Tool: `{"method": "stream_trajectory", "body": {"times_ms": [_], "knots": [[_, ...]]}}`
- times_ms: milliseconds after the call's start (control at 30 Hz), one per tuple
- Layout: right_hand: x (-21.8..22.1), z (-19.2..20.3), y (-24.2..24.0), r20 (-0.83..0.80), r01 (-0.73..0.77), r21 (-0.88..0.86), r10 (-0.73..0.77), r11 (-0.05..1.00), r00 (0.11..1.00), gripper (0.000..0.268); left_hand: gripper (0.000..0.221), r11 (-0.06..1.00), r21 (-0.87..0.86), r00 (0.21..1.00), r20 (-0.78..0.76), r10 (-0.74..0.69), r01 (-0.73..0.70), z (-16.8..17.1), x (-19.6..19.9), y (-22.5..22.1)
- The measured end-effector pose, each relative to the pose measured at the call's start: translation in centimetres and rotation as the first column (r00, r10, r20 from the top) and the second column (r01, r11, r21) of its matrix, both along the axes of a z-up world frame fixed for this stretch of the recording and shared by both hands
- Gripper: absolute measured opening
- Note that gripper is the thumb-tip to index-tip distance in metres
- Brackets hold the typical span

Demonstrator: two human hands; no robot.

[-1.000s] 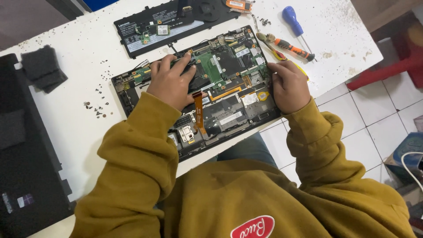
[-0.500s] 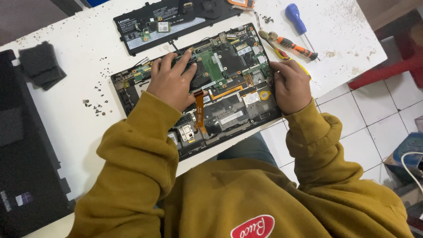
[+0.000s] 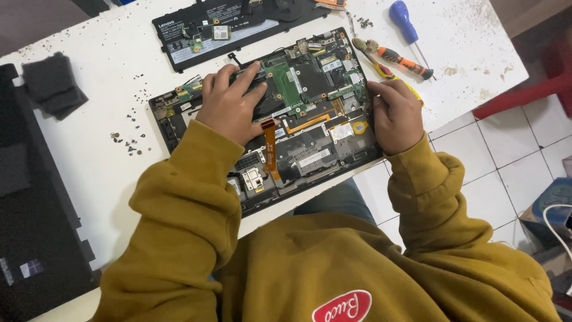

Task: Installing a motherboard into a laptop chassis and connecting internal ribbon cables

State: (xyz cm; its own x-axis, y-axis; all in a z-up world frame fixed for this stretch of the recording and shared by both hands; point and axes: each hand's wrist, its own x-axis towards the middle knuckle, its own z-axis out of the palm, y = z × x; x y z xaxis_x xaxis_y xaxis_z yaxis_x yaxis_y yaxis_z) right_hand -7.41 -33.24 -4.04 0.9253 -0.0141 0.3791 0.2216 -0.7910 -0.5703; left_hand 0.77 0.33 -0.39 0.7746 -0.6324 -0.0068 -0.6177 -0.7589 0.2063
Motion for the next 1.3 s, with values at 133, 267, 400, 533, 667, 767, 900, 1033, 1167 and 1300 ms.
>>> {"method": "stream_trajectory", "body": {"times_ms": [133,267,400,533,667,767,900,1033,1167,1300], "knots": [[0.0,0.1,0.2,-0.005,-0.001,-0.001,0.001,1.000,1.000,0.029,0.061,1.000,-0.006,1.000,0.020,-0.015,0.015,-0.3,0.1,0.1],[0.0,0.3,0.2,-0.027,0.015,0.019,-0.014,1.000,1.000,0.031,0.059,1.000,-0.002,1.000,0.024,-0.013,0.013,-0.1,-0.3,-0.1],[0.0,0.5,0.4,-0.023,0.012,0.013,-0.012,1.000,1.000,0.031,0.059,1.000,0.008,1.000,0.023,-0.008,0.008,-0.3,-0.5,-0.3],[-0.1,0.6,0.5,-0.031,0.016,0.017,-0.015,1.000,0.999,0.031,0.060,1.000,0.023,1.000,-0.023,0.013,-0.012,1.0,-1.2,-0.7],[-0.1,0.5,0.4,-0.024,0.009,0.013,-0.009,1.000,1.000,0.031,0.060,1.000,-0.006,0.998,-0.060,0.028,-0.029,0.8,-1.2,-0.9],[0.0,-0.3,0.0,0.027,-0.030,-0.021,0.031,0.999,0.999,0.033,0.063,0.999,-0.017,0.997,-0.075,0.029,-0.030,-0.3,-1.0,-1.2],[0.0,-0.7,-0.3,0.070,-0.059,-0.067,0.063,0.996,0.996,0.033,0.059,0.999,-0.044,0.993,-0.117,0.017,-0.022,0.1,-1.3,-1.8],[0.0,-0.6,-0.3,0.055,-0.058,-0.053,0.061,0.997,0.997,0.033,0.058,0.997,-0.029,0.986,-0.147,-0.074,0.071,1.7,-1.8,-2.3],[-0.1,-0.7,-0.3,0.067,-0.057,-0.049,0.060,0.997,0.996,0.032,0.059,0.989,0.092,0.977,-0.186,-0.100,0.119,2.0,-1.9,-2.5],[-0.1,-0.5,-0.2,0.061,-0.057,-0.057,0.060,0.997,0.996,0.032,0.041,0.989,0.081,0.986,-0.126,-0.113,0.123,2.0,-1.9,-2.6]]}}
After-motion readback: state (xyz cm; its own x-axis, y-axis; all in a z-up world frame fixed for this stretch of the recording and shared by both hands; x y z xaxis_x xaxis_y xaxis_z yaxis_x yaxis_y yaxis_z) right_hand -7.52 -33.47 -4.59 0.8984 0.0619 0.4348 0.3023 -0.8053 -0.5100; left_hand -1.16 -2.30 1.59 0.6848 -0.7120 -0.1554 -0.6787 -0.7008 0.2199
